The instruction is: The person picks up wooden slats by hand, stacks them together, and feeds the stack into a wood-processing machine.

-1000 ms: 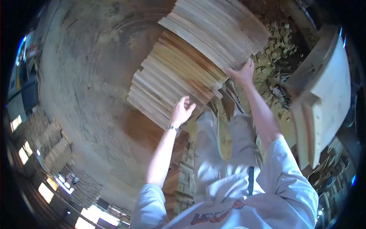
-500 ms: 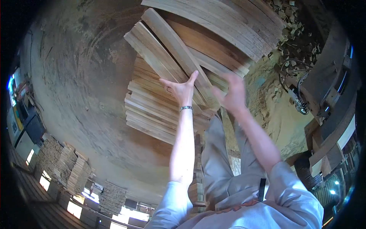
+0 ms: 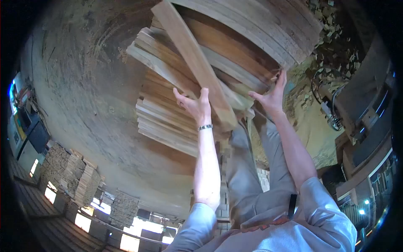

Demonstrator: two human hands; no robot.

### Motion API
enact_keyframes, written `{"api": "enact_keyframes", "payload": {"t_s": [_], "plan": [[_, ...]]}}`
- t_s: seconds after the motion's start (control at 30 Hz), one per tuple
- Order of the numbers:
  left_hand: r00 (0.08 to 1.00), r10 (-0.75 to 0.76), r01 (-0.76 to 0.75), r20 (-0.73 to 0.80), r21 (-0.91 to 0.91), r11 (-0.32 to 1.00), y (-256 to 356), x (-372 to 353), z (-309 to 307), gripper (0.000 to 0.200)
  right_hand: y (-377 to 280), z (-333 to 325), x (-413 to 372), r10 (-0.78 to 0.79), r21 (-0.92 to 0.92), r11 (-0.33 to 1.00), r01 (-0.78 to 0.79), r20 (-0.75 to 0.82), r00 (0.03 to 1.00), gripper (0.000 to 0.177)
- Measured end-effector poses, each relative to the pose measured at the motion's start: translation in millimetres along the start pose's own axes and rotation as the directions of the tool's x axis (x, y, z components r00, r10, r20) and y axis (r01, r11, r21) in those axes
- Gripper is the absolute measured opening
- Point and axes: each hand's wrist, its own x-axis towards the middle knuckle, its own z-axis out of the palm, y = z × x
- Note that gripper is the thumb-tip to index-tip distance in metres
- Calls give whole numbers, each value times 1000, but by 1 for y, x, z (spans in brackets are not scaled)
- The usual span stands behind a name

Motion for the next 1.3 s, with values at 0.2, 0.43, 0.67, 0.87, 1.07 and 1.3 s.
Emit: {"api": "enact_keyframes", "payload": {"t_s": [0.2, 0.43, 0.67, 0.87, 1.07, 1.3], "plan": [[999, 9, -9, 46, -4, 1000, 5, 7, 7, 121, -38, 7, -13, 114, -333, 942, -45, 191, 975, 127], [896, 294, -264, -332, 133, 955, -25, 5, 42, 69, -92, 44, 49, -121, -468, 842, 269, 321, 939, 126], [875, 174, -169, -452, 51, 984, -103, -16, -18, 52, -103, 67, 65, -109, -526, 789, 317, 387, 915, 132], [970, -36, 33, -242, -18, 999, -88, 5, 7, 97, -99, 54, 55, -45, -599, 743, 299, 400, 915, 132], [893, -392, 427, -221, 142, 893, 29, 30, 27, 146, -122, 75, 68, -67, -629, 720, 294, 359, 931, 133], [922, -290, 321, -255, 86, 943, -1, 47, 8, 142, -114, 54, 51, 104, -645, 732, 218, 422, 901, 136]]}}
